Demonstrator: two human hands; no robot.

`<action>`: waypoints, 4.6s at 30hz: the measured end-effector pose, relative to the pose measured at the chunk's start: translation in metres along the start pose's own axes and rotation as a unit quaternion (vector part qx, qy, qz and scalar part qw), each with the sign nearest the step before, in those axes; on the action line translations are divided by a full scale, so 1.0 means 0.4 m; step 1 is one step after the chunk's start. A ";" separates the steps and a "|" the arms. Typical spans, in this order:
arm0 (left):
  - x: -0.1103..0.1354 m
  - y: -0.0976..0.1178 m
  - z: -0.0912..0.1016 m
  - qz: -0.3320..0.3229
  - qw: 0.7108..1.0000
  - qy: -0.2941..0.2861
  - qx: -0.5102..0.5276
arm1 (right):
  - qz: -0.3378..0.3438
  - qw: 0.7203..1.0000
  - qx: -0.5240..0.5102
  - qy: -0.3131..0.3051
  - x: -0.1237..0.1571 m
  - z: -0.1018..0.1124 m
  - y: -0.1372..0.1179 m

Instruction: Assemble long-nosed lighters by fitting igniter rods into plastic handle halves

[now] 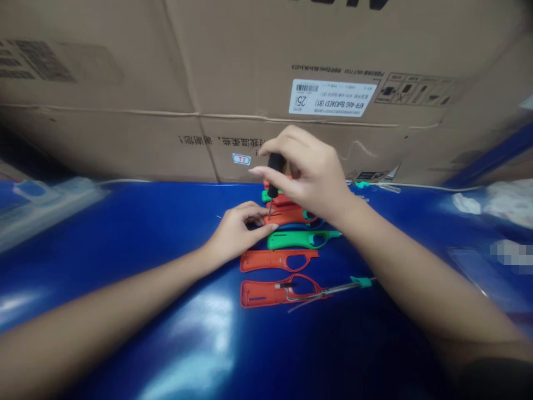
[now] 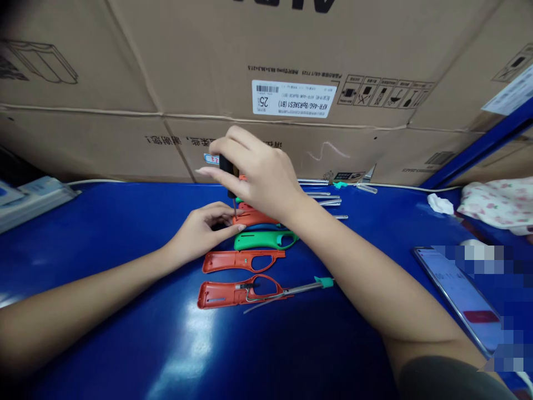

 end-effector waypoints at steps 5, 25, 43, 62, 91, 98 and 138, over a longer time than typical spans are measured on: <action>-0.001 0.003 0.001 0.000 1.000 0.001 -0.011 | -0.019 0.994 -0.083 -0.075 -0.003 -0.008 0.000; -0.003 0.005 0.002 -0.018 1.000 0.005 -0.018 | -0.079 0.996 -0.025 0.036 0.006 -0.028 -0.022; -0.008 -0.006 0.012 0.005 0.998 0.035 -0.048 | -0.111 0.982 0.033 0.150 0.056 0.170 0.044; -0.011 0.016 0.022 -0.048 0.991 0.056 -0.108 | -0.624 0.734 0.184 -0.197 0.520 0.384 0.330; 0.004 0.046 0.023 -0.105 0.987 0.060 -0.102 | -0.367 0.847 0.306 -0.235 0.375 0.241 0.450; 0.017 0.071 0.019 -0.142 0.982 0.060 -0.111 | -0.429 0.860 0.189 -0.201 0.384 0.231 0.467; 0.220 0.260 -0.037 -0.160 0.976 -0.036 -0.140 | -0.463 0.689 -0.527 -0.181 0.362 -0.026 -0.129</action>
Point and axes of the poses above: each hand's wrist, its own x-axis away from the middle knuckle, its own z-axis out of the back of the hand, y = z × x, the point moved 5 cm from there along -x, towards the middle knuckle, and after that the axes turned 1 degree about -z, right-handed, at the moved point
